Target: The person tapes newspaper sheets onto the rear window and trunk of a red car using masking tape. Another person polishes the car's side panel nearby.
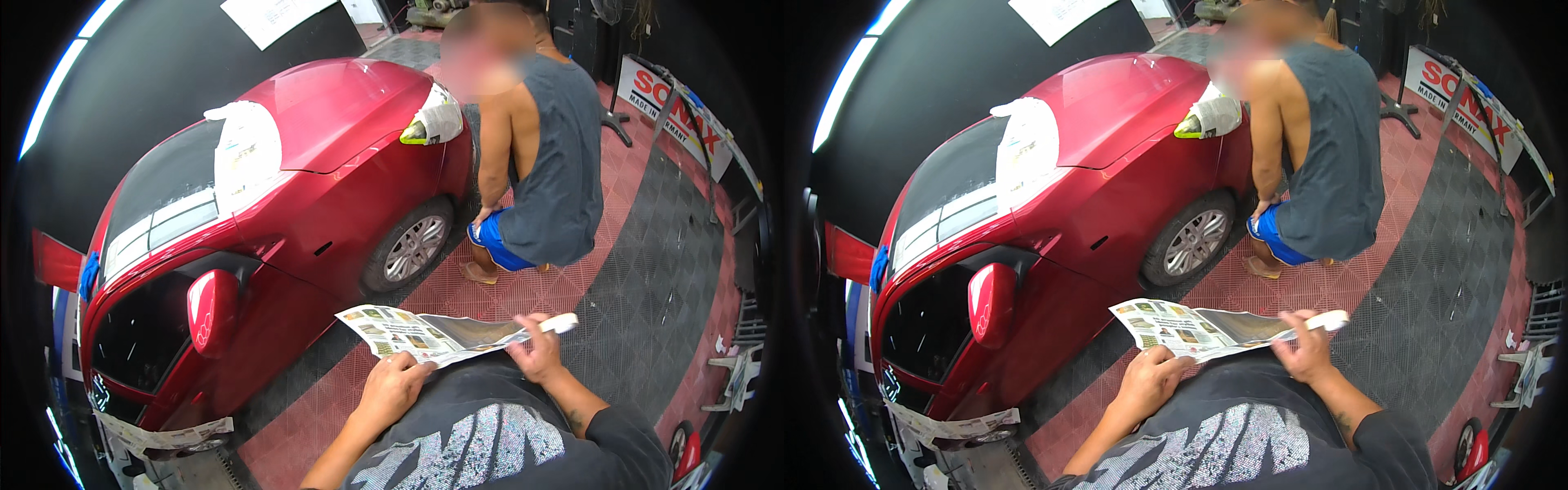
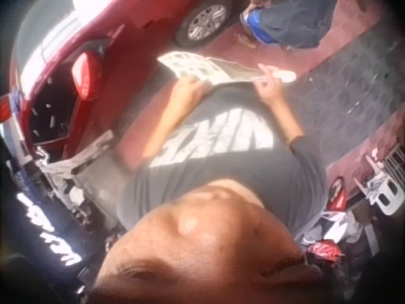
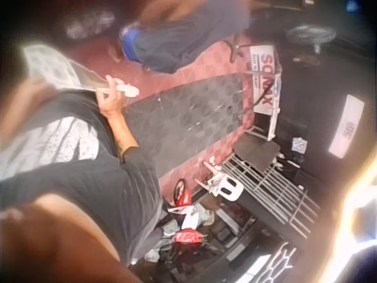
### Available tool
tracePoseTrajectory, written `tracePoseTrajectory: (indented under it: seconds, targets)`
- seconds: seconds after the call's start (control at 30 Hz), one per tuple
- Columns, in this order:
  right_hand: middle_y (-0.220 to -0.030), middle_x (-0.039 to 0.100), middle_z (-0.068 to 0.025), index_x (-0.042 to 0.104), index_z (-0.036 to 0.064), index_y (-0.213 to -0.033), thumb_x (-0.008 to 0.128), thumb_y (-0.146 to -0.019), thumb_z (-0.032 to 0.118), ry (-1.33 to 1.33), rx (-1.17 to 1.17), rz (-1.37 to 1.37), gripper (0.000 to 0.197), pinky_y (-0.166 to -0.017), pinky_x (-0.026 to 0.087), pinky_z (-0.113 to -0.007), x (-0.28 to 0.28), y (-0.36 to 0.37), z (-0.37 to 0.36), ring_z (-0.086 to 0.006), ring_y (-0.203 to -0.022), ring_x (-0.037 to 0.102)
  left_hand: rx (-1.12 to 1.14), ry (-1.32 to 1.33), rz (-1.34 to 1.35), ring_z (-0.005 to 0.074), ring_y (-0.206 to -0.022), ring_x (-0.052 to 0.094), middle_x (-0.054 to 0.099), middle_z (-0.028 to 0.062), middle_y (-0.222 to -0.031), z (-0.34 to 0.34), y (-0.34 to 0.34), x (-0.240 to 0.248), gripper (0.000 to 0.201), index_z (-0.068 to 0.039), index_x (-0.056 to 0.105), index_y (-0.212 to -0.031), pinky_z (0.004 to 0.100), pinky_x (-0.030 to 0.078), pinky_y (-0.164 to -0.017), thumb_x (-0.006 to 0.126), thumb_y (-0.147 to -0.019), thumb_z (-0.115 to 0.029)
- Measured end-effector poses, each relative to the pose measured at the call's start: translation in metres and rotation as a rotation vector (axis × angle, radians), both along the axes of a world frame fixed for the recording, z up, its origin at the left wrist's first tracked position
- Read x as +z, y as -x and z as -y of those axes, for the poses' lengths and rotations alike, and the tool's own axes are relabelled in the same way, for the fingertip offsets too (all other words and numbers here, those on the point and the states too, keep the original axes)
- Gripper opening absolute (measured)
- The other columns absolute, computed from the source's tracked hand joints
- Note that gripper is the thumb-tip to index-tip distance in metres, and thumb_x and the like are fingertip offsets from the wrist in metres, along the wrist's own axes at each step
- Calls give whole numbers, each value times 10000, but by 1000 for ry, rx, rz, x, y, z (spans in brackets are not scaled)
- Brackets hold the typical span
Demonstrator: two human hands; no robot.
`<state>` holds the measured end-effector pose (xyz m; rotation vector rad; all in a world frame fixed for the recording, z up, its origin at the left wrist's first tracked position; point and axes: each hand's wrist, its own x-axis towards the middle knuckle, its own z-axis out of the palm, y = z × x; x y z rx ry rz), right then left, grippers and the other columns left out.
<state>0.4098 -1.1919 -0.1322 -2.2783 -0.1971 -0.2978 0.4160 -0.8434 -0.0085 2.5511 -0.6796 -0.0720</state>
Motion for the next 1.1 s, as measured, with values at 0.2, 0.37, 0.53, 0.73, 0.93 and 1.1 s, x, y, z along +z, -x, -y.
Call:
tracePoseTrajectory:
  seconds: [0.2, 0.37, 0.53, 0.73, 0.93, 1.1]
  targets:
    - [-1147, 743, -124, 810, 98, -1173, 942, -859, 270, -10, 579, 56, 382, -932, 593, -483, 78, -19, -117, -361, -1050, 735, -34, 88, 178, 284, -904, 681, 639, 61, -930, -47, 20, 15, 341, -177, 843, -1214, 446, 566, -838, 812, -899, -52]
    - [-1018, 763, -107, 818, 78, -1011, 864, -876, 77, 39, 597, 71, 143, -801, 604, -478, 91, -6, -193, -357, -923, 750, 107, 159, 371, 285, -908, 664, 630, 69, -924, -114, 52, 11, 453, -168, 807, -1327, 457, 553, -887, 832, -888, -56]
    - [-976, 764, -91, 789, 82, -991, 837, -863, 39, 131, 647, 192, 143, -777, 603, -481, 111, 1, -253, -353, -894, 742, 423, 217, 365, 358, -1223, 691, 732, 154, -1296, -195, 105, -16, 839, -87, 587, -1626, 505, 525, -1093, 937, -868, -183]
    - [-1014, 747, -79, 767, 100, -1017, 843, -889, 71, 305, 887, 183, 152, -785, 610, -465, 173, 4, -306, -334, -937, 743, 842, 346, -63, 385, -1291, 704, 728, 193, -1373, -277, 161, -106, 1082, -77, 438, -1723, 504, 555, -1116, 1009, -823, -266]
    - [-1117, 769, -166, 764, 40, -1063, 845, -917, 53, -42, 1154, -26, 168, -871, 606, -452, 259, 5, -345, -341, -1019, 766, 806, 667, -598, 436, -1596, 501, 515, 346, -1679, -305, 163, -200, 1324, -50, 165, -1823, 495, 456, -1284, 992, -873, -460]
    - [-1490, 707, -210, 626, -49, -1488, 703, -1046, 179, -796, 681, 27, 503, -1121, 585, -475, 274, 28, -259, -347, -1326, 726, 579, 1310, -522, 397, -1699, 328, 339, 277, -1818, -310, 81, -195, 1317, -44, 91, -1827, 502, 337, -1358, 965, -918, -427]
